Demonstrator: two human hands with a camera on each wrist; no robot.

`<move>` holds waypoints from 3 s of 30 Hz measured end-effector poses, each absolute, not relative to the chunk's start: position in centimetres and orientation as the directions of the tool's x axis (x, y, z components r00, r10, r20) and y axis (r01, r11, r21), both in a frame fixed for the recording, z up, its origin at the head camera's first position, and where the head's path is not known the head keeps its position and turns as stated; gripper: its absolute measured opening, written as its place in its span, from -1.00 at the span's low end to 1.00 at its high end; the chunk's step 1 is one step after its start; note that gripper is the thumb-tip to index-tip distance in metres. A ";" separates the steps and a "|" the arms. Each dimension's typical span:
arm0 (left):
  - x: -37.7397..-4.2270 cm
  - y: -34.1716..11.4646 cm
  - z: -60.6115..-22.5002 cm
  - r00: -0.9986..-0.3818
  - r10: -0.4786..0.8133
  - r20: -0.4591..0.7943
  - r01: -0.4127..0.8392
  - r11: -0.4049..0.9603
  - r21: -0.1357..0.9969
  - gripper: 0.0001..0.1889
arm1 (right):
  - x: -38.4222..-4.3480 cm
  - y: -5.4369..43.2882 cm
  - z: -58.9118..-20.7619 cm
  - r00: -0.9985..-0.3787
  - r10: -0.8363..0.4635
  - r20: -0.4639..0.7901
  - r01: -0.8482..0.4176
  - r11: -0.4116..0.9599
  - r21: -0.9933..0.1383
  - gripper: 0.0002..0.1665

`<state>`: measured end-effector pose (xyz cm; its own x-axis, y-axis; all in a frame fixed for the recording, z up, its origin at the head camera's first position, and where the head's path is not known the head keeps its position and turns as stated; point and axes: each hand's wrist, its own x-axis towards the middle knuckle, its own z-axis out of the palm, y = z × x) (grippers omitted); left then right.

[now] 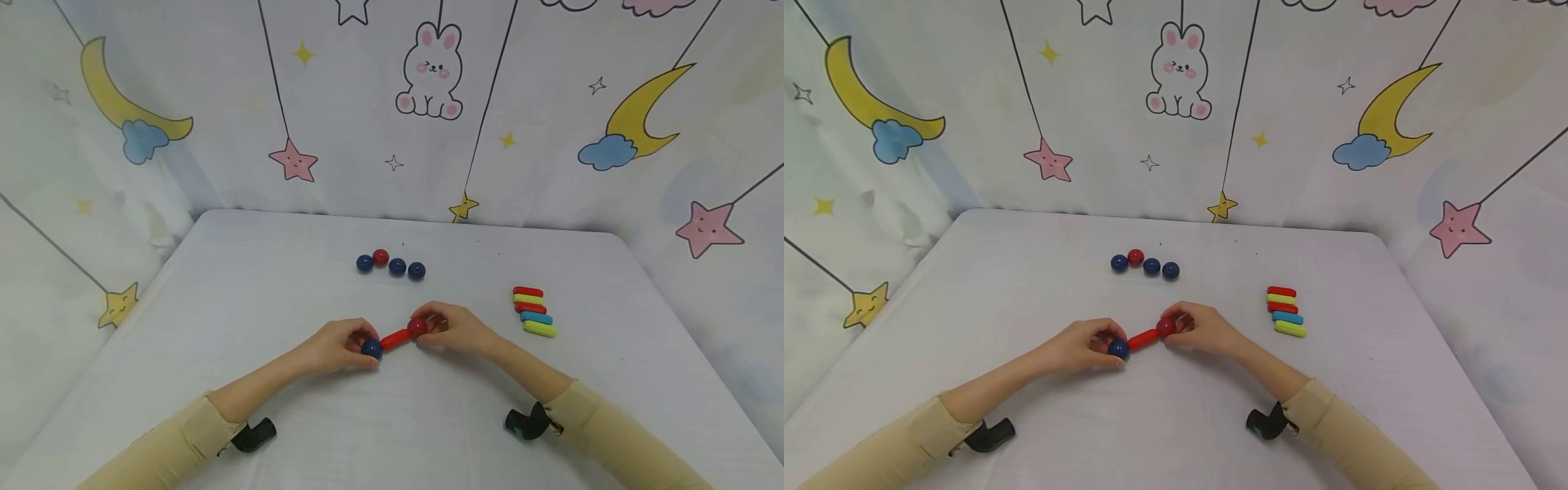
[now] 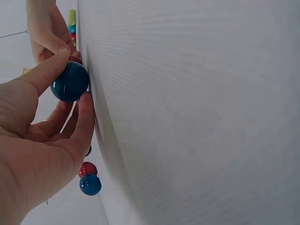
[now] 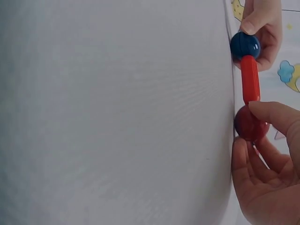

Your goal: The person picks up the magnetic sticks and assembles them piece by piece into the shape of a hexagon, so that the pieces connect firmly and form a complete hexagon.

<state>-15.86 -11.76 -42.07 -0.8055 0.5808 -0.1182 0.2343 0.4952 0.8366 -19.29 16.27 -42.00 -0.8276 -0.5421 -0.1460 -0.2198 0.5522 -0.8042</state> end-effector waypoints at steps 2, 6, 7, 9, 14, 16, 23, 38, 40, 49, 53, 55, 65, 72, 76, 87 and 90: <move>-15.9 -11.7 -42.0 -0.805 0.581 -0.119 0.233 0.495 0.837 -0.63 | -19.2 16.2 -42.0 -0.828 -0.540 -0.148 -0.216 0.552 -0.805 -0.53; -15.9 -11.6 -41.9 -0.809 0.575 -0.124 0.235 0.510 0.828 -0.62 | -19.2 16.3 -41.9 -0.830 -0.536 -0.154 -0.205 0.550 -0.809 -0.53; -16.0 -11.5 -41.9 -0.810 0.573 -0.125 0.239 0.516 0.822 -0.62 | -19.2 16.3 -41.9 -0.831 -0.535 -0.155 -0.203 0.550 -0.810 -0.53; -16.2 -11.2 -41.8 -0.811 0.574 -0.115 0.261 0.531 0.806 -0.61 | -19.2 16.3 -41.9 -0.831 -0.535 -0.155 -0.203 0.550 -0.810 -0.52; -17.1 -9.7 -41.8 -0.804 0.588 -0.084 0.306 0.531 0.790 -0.61 | -19.2 16.4 -42.0 -0.831 -0.537 -0.148 -0.214 0.554 -0.805 -0.50; -17.6 -8.8 -41.6 -0.803 0.589 -0.087 0.305 0.532 0.790 -0.62 | -19.2 16.5 -42.1 -0.830 -0.538 -0.148 -0.216 0.555 -0.804 -0.50; -19.3 -6.3 -41.4 -0.786 0.612 -0.083 0.348 0.550 0.760 -0.63 | -19.2 16.6 -41.9 -0.826 -0.546 -0.140 -0.219 0.538 -0.814 -0.48; -19.3 -5.6 -41.5 -0.786 0.613 -0.082 0.350 0.550 0.758 -0.69 | -20.6 23.0 -40.1 -0.922 -0.386 0.015 -0.284 0.652 -0.703 -0.71; -19.3 -5.6 -41.7 -0.786 0.612 -0.087 0.345 0.552 0.759 -0.70 | -21.1 24.9 -39.7 -0.942 -0.329 0.071 -0.291 0.691 -0.661 -0.73; -19.2 -5.5 -41.8 -0.789 0.605 -0.104 0.331 0.562 0.758 -0.68 | -22.2 32.4 -39.0 -0.991 -0.127 -0.037 -0.081 0.807 -0.585 -0.55; -19.1 -5.6 -41.7 -0.789 0.605 -0.106 0.331 0.563 0.757 -0.68 | -22.6 33.7 -39.7 -0.986 -0.096 -0.134 0.007 0.788 -0.615 -0.47; -19.1 -5.6 -41.7 -0.789 0.606 -0.105 0.330 0.562 0.758 -0.68 | -22.8 34.0 -40.0 -0.981 -0.090 -0.171 0.039 0.775 -0.631 -0.45; -19.0 -5.7 -41.6 -0.784 0.613 -0.095 0.339 0.551 0.762 -0.68 | -23.7 33.1 -40.4 -0.975 -0.109 -0.195 0.040 0.774 -0.632 -0.46; -19.0 -5.8 -41.7 -0.783 0.614 -0.102 0.332 0.550 0.766 -0.68 | -24.1 31.4 -40.5 -0.975 -0.159 -0.157 -0.033 0.798 -0.602 -0.50; -18.9 -5.9 -41.8 -0.782 0.615 -0.103 0.328 0.546 0.771 -0.68 | -24.3 29.8 -40.7 -0.972 -0.206 -0.116 -0.099 0.800 -0.592 -0.58; -18.7 -6.2 -41.7 -0.787 0.609 -0.100 0.316 0.536 0.783 -0.69 | -22.9 24.1 -41.4 -0.898 -0.440 0.001 -0.354 0.721 -0.596 -0.72; -18.7 -6.3 -41.7 -0.789 0.605 -0.106 0.312 0.543 0.780 -0.69 | -22.5 22.7 -41.6 -0.860 -0.510 0.010 -0.419 0.696 -0.583 -0.71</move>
